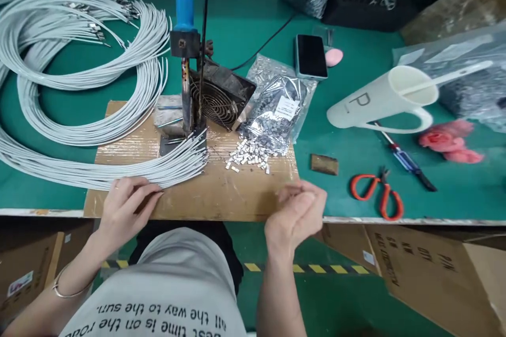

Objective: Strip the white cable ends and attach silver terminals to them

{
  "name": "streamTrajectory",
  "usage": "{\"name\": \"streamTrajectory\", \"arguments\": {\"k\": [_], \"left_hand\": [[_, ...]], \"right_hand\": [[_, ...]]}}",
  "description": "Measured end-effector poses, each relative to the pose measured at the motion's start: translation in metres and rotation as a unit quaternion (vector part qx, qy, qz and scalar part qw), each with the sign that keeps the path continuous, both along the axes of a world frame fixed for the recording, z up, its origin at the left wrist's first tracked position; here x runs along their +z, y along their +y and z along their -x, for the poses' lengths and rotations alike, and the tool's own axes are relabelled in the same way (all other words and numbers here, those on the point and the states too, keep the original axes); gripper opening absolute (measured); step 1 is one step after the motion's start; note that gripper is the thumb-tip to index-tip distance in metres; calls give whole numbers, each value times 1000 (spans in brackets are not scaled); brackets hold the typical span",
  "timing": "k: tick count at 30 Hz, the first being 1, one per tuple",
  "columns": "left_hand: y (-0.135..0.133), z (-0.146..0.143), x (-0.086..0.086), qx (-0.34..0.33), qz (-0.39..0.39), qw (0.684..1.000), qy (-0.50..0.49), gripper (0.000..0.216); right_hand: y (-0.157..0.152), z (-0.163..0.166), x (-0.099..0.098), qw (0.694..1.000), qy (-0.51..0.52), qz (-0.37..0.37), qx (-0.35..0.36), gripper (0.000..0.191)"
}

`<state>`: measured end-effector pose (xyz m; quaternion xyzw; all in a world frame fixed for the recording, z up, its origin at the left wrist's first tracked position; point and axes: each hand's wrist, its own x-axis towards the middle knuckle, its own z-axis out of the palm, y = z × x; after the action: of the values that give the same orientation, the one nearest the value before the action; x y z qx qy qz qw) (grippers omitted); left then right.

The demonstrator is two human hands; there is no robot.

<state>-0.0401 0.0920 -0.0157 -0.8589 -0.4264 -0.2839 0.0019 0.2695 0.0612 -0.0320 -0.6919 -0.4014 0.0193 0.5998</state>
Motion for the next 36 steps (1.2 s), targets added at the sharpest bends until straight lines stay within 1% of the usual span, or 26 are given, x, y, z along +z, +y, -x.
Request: {"name": "streamTrajectory", "arguments": {"k": [2,3,7,9,10,12,13,14,16,19,21,24,26,28,31,34,36], "left_hand": [[-2,-2,-2,7,-6,1000,10,13],[-2,-1,-2,8,-8,1000,13,13],[0,4,-2,11,-16,999,30,16],[5,9,1,32,-43,998,36,20],[9,10,2,46,-60,996,40,26],[17,12,4,64,-77,994,53,49],[22,12,5,59,-62,994,66,60],[27,11,5,44,-32,995,88,66],[36,10,5,16,-26,991,127,59],[43,12,5,-29,-64,988,138,43],[46,15,7,-67,-68,987,128,42],[53,15,12,-104,-49,985,131,49],[60,11,15,-116,-24,980,157,57],[67,6,18,-94,5,973,209,63],[72,3,18,-91,42,960,263,58],[72,7,16,-103,36,957,270,53],[73,11,13,-102,14,962,253,57]], "right_hand": [[1,3,2,998,48,-43,16,50],[1,4,3,996,62,-50,34,52],[4,9,0,989,115,-38,88,45],[5,11,-3,984,140,-17,108,49],[5,11,-5,982,150,-4,116,51],[5,12,-8,979,163,18,125,53],[4,13,-9,978,166,25,126,53],[4,13,-9,978,167,31,125,53],[3,13,-8,978,163,45,124,55],[2,14,-7,981,138,73,119,58],[1,15,-6,982,122,85,116,58],[0,16,-6,983,107,94,120,58],[-1,16,-5,983,95,99,123,58],[-1,15,-5,983,86,104,123,60],[-1,15,-4,982,77,117,125,61],[-2,14,-3,980,71,125,134,60],[-2,14,-2,980,71,119,140,58]]}}
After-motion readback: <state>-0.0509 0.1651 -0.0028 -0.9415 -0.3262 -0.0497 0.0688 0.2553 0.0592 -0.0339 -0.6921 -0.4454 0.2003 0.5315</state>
